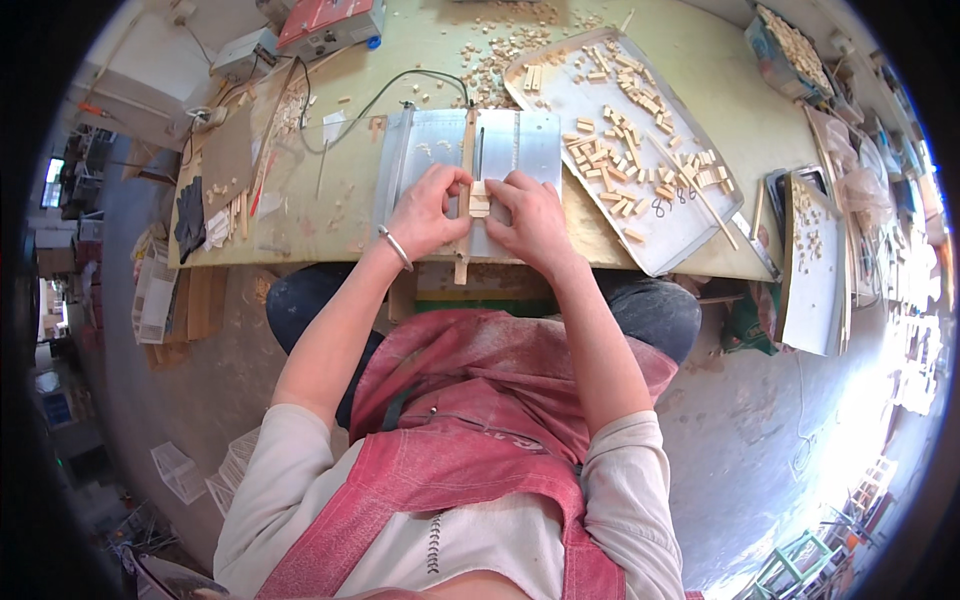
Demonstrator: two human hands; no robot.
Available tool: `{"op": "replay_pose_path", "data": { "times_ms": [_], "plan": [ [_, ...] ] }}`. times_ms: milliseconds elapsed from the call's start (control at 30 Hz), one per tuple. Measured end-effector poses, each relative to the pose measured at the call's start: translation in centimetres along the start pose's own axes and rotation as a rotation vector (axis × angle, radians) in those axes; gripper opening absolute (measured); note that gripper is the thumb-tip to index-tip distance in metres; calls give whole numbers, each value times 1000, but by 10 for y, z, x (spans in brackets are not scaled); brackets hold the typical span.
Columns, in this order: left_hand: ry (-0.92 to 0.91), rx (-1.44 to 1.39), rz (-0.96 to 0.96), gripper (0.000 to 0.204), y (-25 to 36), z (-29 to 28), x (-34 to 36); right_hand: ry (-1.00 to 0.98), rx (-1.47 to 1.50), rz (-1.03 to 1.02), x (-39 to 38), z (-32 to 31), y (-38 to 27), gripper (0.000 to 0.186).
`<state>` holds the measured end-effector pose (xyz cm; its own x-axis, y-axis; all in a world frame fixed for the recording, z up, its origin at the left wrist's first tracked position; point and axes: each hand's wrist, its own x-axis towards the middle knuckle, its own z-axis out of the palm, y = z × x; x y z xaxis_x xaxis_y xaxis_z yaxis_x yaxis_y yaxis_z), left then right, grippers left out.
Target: The person sits at a table saw and repeatedly feeds small wooden blocks through the blade to trim them. The cut pieces are placed on a nearby tray, and the process continues with multiple blocks.
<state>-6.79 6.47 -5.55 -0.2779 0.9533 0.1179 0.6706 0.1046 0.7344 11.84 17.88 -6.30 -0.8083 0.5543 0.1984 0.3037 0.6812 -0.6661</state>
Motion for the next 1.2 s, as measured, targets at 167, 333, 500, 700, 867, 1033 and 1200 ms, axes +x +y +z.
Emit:
{"op": "replay_pose_path", "data": {
  "times_ms": [167,333,500,700,867,1033,1200],
  "plan": [
    [17,-2,8,46,-1,1,4,12,2,18,4,0,1,48],
    [17,-13,-5,46,-3,0,10,40,10,6,8,-1,1,48],
    [27,-7,11,47,-7,0,15,-1,3,52,13,-5,-1,47],
    [44,11,31,47,-11,-1,24,-9,1,63,21,-5,2,47],
    [44,45,35,47,-14,-2,33,-27,-1,75,30,-8,5,48],
    [32,49,32,47,-17,-3,41,-14,1,80,37,-7,10,48],
    [16,69,6,48,-17,-6,50,-12,-9,100,44,-8,9,47]
  ]
}}
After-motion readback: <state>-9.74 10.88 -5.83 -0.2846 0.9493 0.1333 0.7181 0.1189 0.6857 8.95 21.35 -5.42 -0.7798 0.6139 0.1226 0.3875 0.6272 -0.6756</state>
